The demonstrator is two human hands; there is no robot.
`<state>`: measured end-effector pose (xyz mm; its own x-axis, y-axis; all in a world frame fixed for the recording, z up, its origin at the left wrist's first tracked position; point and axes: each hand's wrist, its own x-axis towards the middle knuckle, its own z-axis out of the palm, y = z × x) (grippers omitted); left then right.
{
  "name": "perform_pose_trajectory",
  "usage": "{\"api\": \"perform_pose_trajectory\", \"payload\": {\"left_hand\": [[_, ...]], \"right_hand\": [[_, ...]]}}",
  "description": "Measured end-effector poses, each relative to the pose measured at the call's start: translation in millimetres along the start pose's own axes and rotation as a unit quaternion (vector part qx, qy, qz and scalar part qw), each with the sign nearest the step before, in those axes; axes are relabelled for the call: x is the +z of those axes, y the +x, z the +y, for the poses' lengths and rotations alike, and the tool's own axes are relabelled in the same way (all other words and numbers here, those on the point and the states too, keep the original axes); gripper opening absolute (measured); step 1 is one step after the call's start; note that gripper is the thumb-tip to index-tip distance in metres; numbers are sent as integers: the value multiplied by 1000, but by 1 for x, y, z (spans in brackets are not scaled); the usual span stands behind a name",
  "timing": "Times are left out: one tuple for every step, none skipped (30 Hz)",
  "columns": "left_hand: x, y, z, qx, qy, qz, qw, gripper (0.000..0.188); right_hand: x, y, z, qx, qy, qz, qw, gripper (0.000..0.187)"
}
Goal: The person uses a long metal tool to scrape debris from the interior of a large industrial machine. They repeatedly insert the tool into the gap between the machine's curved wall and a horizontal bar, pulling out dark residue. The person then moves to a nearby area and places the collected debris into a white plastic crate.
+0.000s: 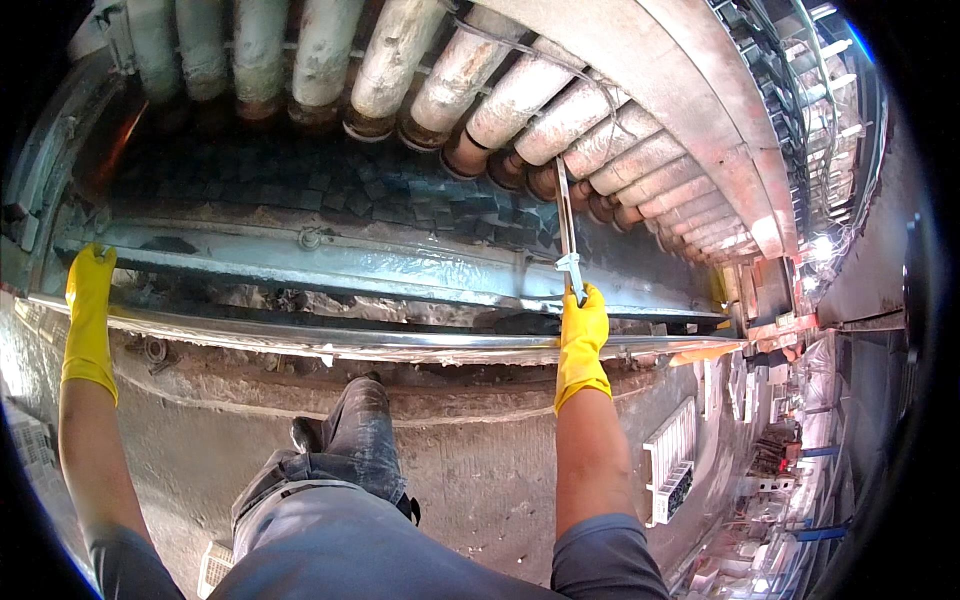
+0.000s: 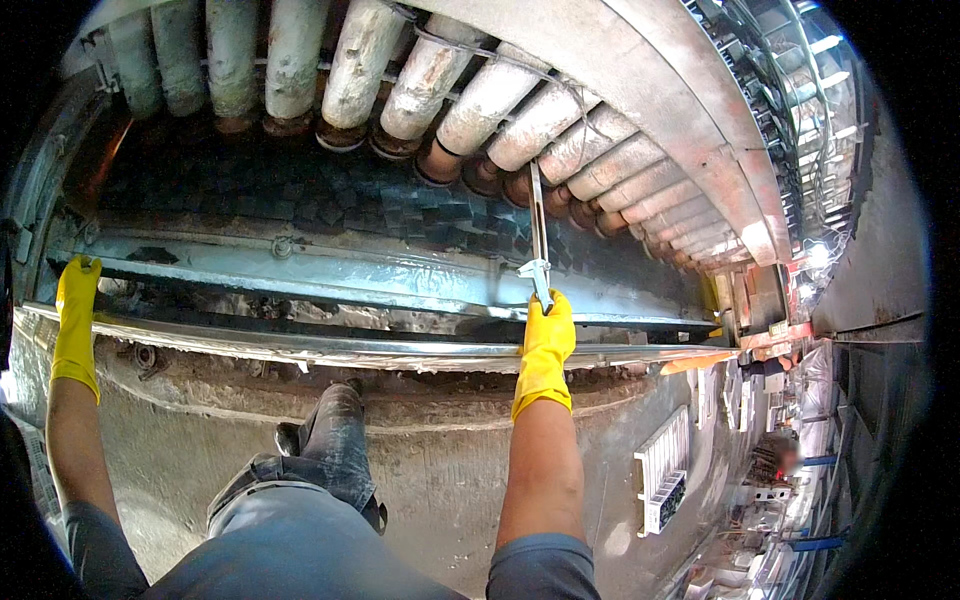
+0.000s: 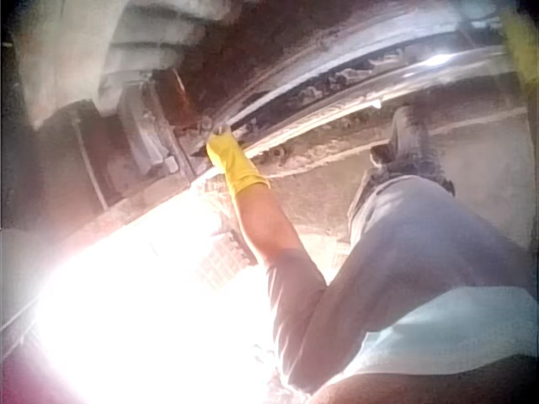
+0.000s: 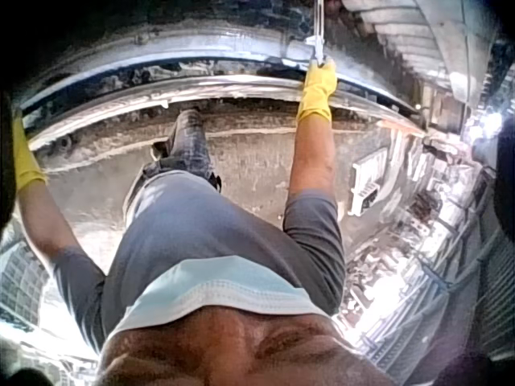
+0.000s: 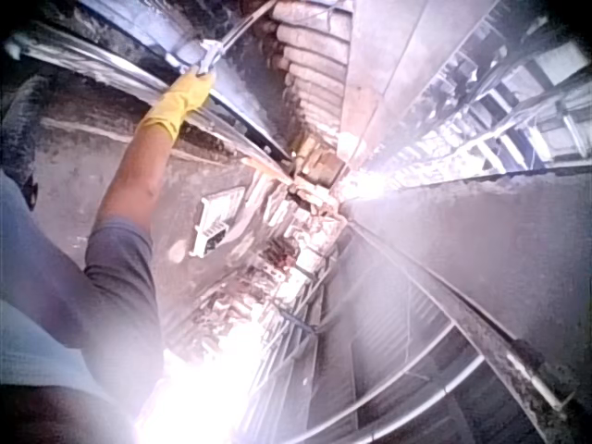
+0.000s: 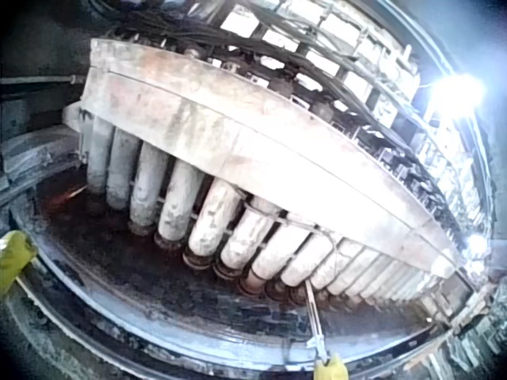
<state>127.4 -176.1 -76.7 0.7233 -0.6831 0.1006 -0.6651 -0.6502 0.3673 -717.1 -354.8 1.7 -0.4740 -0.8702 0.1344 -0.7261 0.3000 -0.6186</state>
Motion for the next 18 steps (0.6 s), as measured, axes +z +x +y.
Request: {"api": "perform_pose_trajectory", "payload": {"left_hand": [[-1, -3, -2, 3, -7, 1, 1000, 44], [-1, -5, -4, 5, -15, 3, 1000, 45], [0, -7, -7, 8, -17, 9, 1000, 44], [2, -9, -9, 10, -20, 15, 1000, 44], [3, -10, -12, 12, -23, 22, 999, 44], [4, -11, -17, 13, -28, 26, 999, 44], [5, -11, -23, 15, -32, 31, 999, 45], [5, -12, -29, 16, -37, 36, 999, 45], [4, -15, -24, 11, -30, 25, 999, 45], [2, -18, -19, 5, -23, 13, 1000, 45], [1, -21, -14, 0, -17, 2, 1000, 45], [-2, -25, -13, 1, -11, 4, 1000, 46], [-5, -29, -11, 1, -5, 6, 1000, 46], [-7, -33, -10, 1, 1, 8, 1000, 46], [-8, -35, -16, -2, -5, 7, 1000, 46], [-8, -38, -22, -6, -10, 6, 1000, 46], [-9, -41, -28, -9, -16, 5, 1000, 46], [-7, -45, -29, -3, -19, 13, 1000, 45]], "right_hand": [[-1, -2, 0, -3, -2, 2, 1000, 43], [-1, -5, 1, -6, -4, 5, 1000, 43], [-3, -7, 2, -8, -7, 8, 1000, 43], [-3, -6, 8, -24, -3, 16, 1000, 40], [0, -2, 17, -39, 2, 23, 999, 38], [2, -1, 22, -54, 7, 29, 998, 35], [3, 0, 28, -51, -1, 26, 998, 38], [4, 1, 33, -48, -9, 23, 999, 40], [2, 1, 36, -44, -20, 22, 999, 43], [0, 0, 39, -35, -18, 19, 999, 43], [-3, -1, 43, -26, -16, 17, 999, 43], [-4, -4, 40, -18, -11, 12, 1000, 43], [-5, -8, 37, -9, -8, 9, 1000, 43], [-8, -12, 35, 1, -6, 5, 1000, 43], [-9, -18, 32, 11, -3, 0, 1000, 43], [-10, -22, 31, 14, -2, 1, 1000, 43], [-10, -26, 31, 18, -1, 2, 1000, 43], [-14, -30, 33, 22, -3, 6, 1000, 43]]}}
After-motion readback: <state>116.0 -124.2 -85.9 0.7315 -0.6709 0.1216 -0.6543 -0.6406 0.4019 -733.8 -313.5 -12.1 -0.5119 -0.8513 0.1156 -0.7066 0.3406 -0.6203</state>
